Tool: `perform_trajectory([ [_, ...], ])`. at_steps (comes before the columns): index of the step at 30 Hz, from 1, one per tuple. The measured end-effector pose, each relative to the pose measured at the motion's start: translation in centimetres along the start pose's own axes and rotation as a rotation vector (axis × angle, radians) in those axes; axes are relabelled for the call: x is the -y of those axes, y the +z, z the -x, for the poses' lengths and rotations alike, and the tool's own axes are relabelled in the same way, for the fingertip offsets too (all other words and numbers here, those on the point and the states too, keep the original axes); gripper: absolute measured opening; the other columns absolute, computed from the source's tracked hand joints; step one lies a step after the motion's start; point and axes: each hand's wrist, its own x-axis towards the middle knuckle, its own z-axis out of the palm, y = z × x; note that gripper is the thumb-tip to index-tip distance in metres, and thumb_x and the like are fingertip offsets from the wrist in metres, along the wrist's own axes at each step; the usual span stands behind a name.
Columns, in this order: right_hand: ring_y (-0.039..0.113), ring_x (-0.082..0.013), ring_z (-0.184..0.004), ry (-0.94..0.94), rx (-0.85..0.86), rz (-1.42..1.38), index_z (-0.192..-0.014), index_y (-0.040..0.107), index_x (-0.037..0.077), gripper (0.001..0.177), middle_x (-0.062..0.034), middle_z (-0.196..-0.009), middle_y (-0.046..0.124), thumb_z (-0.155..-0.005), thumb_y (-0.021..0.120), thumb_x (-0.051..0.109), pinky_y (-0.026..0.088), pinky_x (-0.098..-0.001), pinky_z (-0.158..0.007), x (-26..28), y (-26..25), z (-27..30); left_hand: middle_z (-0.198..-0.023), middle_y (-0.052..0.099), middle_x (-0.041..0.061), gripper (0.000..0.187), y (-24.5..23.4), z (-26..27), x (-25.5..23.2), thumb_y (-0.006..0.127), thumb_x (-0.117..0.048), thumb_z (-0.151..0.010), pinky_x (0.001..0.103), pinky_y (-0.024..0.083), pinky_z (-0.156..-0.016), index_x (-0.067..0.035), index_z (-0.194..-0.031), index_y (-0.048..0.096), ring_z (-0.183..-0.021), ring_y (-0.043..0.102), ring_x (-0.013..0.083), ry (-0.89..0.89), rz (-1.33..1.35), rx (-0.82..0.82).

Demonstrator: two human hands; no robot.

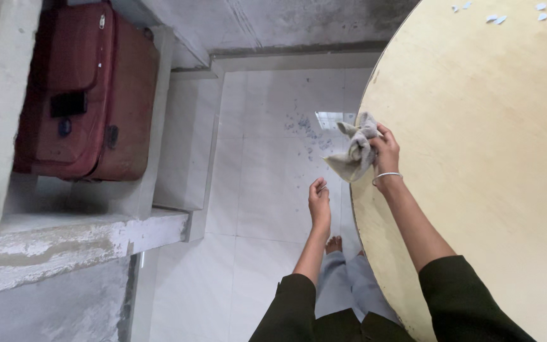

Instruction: The person cleans a round wooden table by first gathering and wiping away small white debris with a cloth. Then, they spray an orange cleaning solution onto the surface and wipe the entire table with the cloth until it is clean.

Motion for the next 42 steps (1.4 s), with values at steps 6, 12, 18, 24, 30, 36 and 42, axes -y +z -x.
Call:
perform_trajectory([
  [6,0.067,-0.0161,-0.107,-0.104,-0.117,-0.17,-0.138,0.059,0.001,0.047,-0.0082,-0.124,0.068,-0.091,0.053,0.006,0.057,-0.0303,-0.095,9.6,-5.3,2.3,-0.127,0.069,0.008,0.034,7.5,0.2,-1.4,0.053,-0.01,-0.099,0.031,0.049,-0.105,-0.005,-0.132,0.06,-0.121,0.064,0.0185,0.125,0.044,0.166],
  [12,0.067,-0.0181,-0.112,-0.258,-0.322,-0.439,-0.134,0.062,-0.003,0.042,-0.0089,-0.124,0.069,-0.094,0.057,0.007,0.057,-0.0314,-0.099,13.3,-16.5,4.4,-0.124,0.069,0.01,0.031,17.1,3.5,-3.6,0.052,-0.006,-0.1,0.032,0.048,-0.106,-0.002,-0.13,0.061,-0.12,0.064,0.0183,0.254,0.008,0.489],
  [18,0.065,-0.0252,-0.112,-0.444,-0.562,-0.401,-0.139,0.049,-0.003,0.051,-0.011,-0.123,0.062,-0.092,0.069,-0.006,0.058,-0.0395,-0.095,15.3,-26.0,6.9,-0.122,0.071,0.009,0.031,24.7,8.4,-5.1,0.051,-0.007,-0.1,0.034,0.049,-0.102,-0.004,-0.128,0.063,-0.116,0.066,0.0197,0.353,-0.177,0.756],
  [24,0.057,-0.0211,-0.128,-0.497,-0.848,0.044,-0.161,0.036,0.015,0.098,-0.0089,-0.149,0.052,-0.076,0.072,-0.018,0.052,-0.0321,-0.106,17.1,-30.3,5.3,-0.125,0.07,0.009,0.032,28.8,7.7,-7.0,0.051,-0.007,-0.099,0.035,0.051,-0.099,-0.005,-0.129,0.062,-0.118,0.066,0.0207,0.369,-0.285,0.955],
  [30,0.053,-0.0255,-0.143,-0.547,-1.02,0.26,-0.161,0.042,0.012,0.087,-0.0086,-0.16,0.049,-0.082,0.065,-0.013,0.049,-0.0355,-0.115,15.8,-30.0,0.4,-0.128,0.068,0.008,0.034,32.8,0.2,-12.3,0.05,-0.006,-0.097,0.036,0.054,-0.095,-0.009,-0.128,0.063,-0.12,0.064,0.0218,0.41,-0.464,1.073],
  [36,0.049,-0.036,-0.143,-0.551,-1.26,0.806,-0.168,0.037,0.006,0.087,-0.0187,-0.154,0.047,-0.089,0.067,-0.011,0.043,-0.0428,-0.12,15.0,-31.5,-4.7,-0.129,0.066,0.01,0.034,37.5,-7.6,-18.0,0.054,-0.007,-0.097,0.041,0.047,-0.105,-0.012,-0.128,0.065,-0.123,0.056,0.0294,0.668,-0.771,1.103],
  [42,0.045,-0.0394,-0.145,-0.387,-1.413,0.816,-0.171,0.032,0.004,0.088,-0.0203,-0.158,0.046,-0.092,0.067,-0.008,0.038,-0.0442,-0.123,15.0,-35.4,-7.3,-0.148,0.053,0.014,0.048,43.4,-13.1,-19.8,0.055,-0.004,-0.091,0.045,0.037,-0.118,-0.004,-0.139,0.054,-0.147,0.041,0.0336,1.207,-0.819,1.226],
])
